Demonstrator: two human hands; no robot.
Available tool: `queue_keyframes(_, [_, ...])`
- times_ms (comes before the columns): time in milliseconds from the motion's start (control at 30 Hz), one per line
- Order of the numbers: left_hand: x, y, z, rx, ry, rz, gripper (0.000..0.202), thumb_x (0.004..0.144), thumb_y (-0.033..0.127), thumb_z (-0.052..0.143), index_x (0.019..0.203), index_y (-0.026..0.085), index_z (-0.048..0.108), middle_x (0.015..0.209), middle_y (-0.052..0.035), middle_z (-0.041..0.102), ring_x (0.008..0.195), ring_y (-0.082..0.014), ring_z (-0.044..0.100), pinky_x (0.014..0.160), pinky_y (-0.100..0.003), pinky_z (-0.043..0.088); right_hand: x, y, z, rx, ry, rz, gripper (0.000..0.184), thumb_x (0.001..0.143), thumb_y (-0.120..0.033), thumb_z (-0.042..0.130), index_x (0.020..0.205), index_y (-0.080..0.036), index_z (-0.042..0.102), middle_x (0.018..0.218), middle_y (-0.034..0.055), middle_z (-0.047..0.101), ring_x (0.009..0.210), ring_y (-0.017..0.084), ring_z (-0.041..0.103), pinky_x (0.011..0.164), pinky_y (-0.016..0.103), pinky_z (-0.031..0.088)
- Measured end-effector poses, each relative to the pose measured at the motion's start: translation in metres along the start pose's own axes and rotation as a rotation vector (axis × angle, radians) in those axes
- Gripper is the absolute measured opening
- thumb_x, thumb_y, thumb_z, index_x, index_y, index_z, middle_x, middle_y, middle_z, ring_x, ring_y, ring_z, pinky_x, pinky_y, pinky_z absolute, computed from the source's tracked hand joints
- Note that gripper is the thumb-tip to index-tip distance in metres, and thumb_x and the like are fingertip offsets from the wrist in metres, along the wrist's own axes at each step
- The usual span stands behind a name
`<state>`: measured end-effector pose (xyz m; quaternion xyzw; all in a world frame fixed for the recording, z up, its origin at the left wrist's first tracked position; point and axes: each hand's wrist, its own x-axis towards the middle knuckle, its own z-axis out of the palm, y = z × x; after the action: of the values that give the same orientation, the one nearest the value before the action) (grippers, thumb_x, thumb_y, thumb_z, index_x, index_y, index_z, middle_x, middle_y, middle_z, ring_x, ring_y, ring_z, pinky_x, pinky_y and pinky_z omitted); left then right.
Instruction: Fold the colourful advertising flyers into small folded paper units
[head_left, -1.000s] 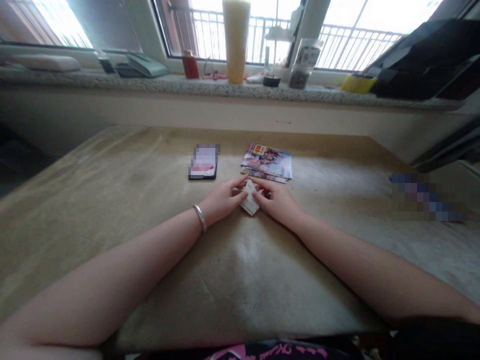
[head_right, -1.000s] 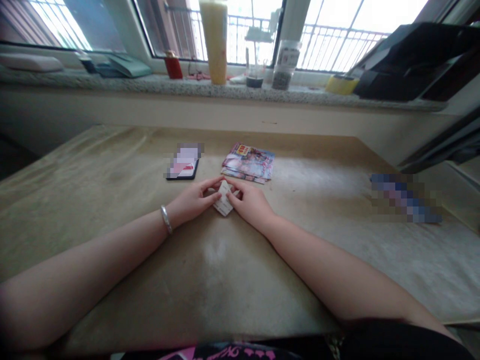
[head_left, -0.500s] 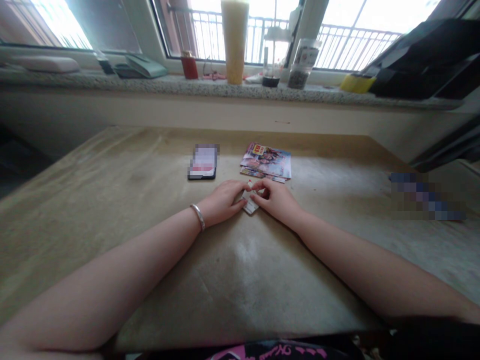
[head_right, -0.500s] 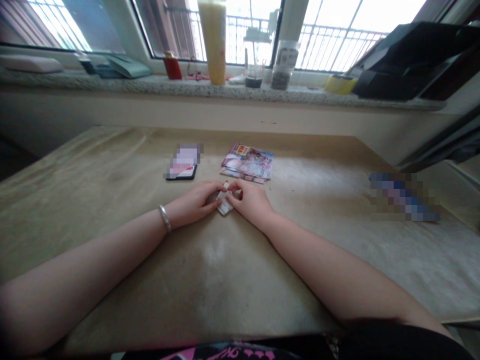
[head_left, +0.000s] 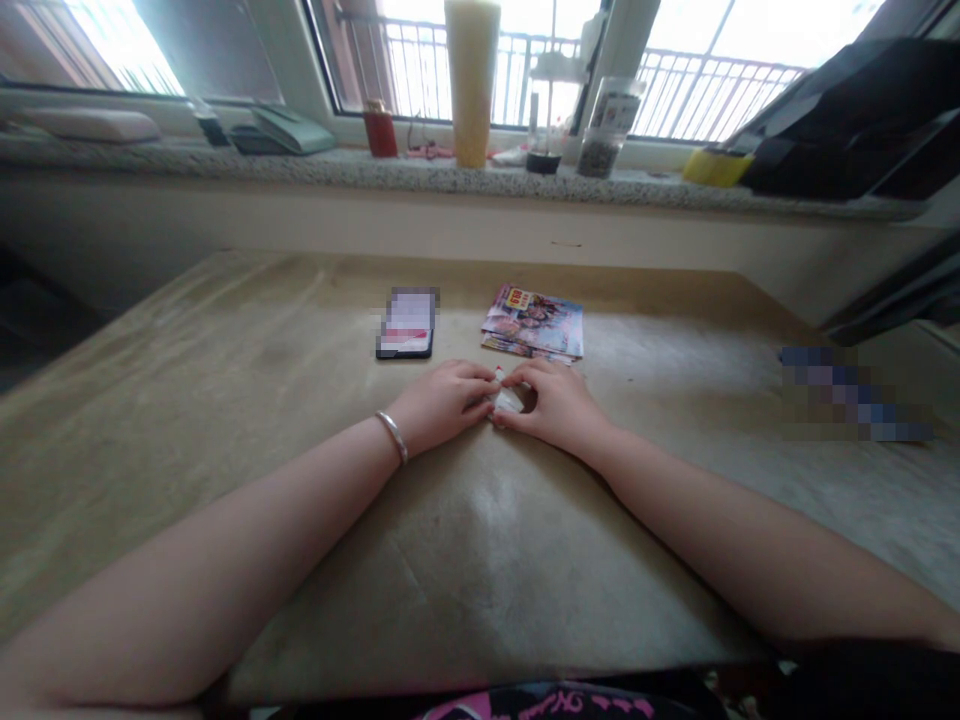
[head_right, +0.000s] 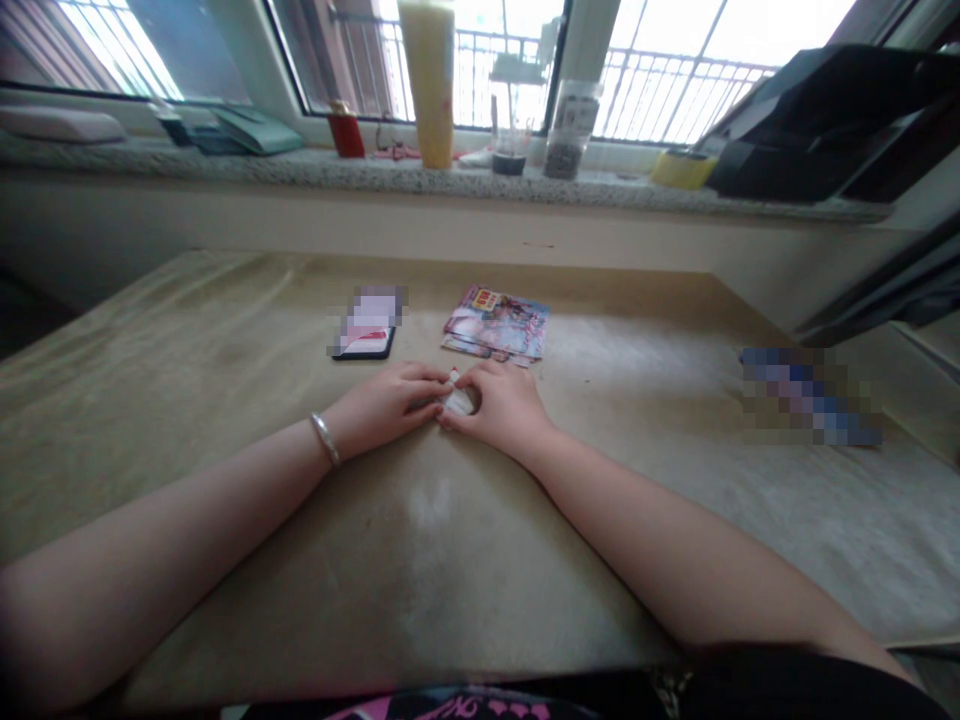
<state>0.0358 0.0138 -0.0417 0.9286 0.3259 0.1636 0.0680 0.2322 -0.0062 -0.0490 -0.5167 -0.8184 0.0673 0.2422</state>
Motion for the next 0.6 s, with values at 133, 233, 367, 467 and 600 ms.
queue_keyframes(133, [0.0,0.0028,-0.003,0.065,-0.02,0.008,0.025,0.087,0.025,0.052,0.108,0.02,0.066,0.117,-0.006,0.062,0.104,-0.0202,0.057,0.092,-0.035,0.046,-0.0008,-0.0019,-0.0016,-0.034,-0.021,0.005,0.044,0.067,-0.052,0.07,0.099,-0.022,0.066,0.106,0.0059,0.064,0.102,0.026,0.056,0.086,0.041,0.04])
queue_keyframes(233, [-0.0006,0.0035,-0.0045,0.084,-0.025,0.02,0.025,0.087,0.025,0.051,0.107,0.021,0.066,0.116,-0.0053,0.062,0.103,-0.0193,0.058,0.09,-0.033,0.047,-0.0003,-0.0015,-0.0017,-0.045,-0.035,0.006,0.046,0.065,-0.053,0.071,0.099,-0.023,0.065,0.105,0.0061,0.064,0.103,0.027,0.055,0.086,0.042,0.04])
queue_keyframes(367, [-0.0021,0.0016,-0.0057,0.078,-0.028,0.033,0.026,0.087,0.029,0.052,0.107,0.022,0.066,0.118,-0.0046,0.061,0.104,-0.0196,0.058,0.089,-0.032,0.047,-0.0002,-0.0019,-0.0027,-0.049,-0.056,-0.003,0.047,0.065,-0.053,0.07,0.1,-0.023,0.064,0.105,0.0066,0.063,0.103,0.027,0.054,0.086,0.042,0.039])
queue_keyframes(467, [-0.0032,0.0003,-0.0067,0.078,-0.038,0.04,0.028,0.087,0.03,0.051,0.109,0.021,0.066,0.12,-0.0055,0.06,0.106,-0.0209,0.057,0.091,-0.034,0.047,-0.002,-0.0044,-0.0041,-0.066,-0.062,-0.016,0.051,0.064,-0.055,0.071,0.101,-0.021,0.064,0.106,0.0075,0.062,0.103,0.028,0.054,0.087,0.043,0.039])
queue_keyframes(600, [-0.0041,-0.0021,-0.0063,0.06,-0.056,0.055,0.031,0.087,0.031,0.052,0.113,0.02,0.064,0.121,-0.0069,0.06,0.108,-0.0224,0.056,0.093,-0.036,0.046,-0.0061,-0.007,-0.0053,-0.093,-0.072,-0.037,0.055,0.064,-0.056,0.07,0.105,-0.02,0.063,0.11,0.0094,0.062,0.104,0.03,0.052,0.09,0.044,0.039])
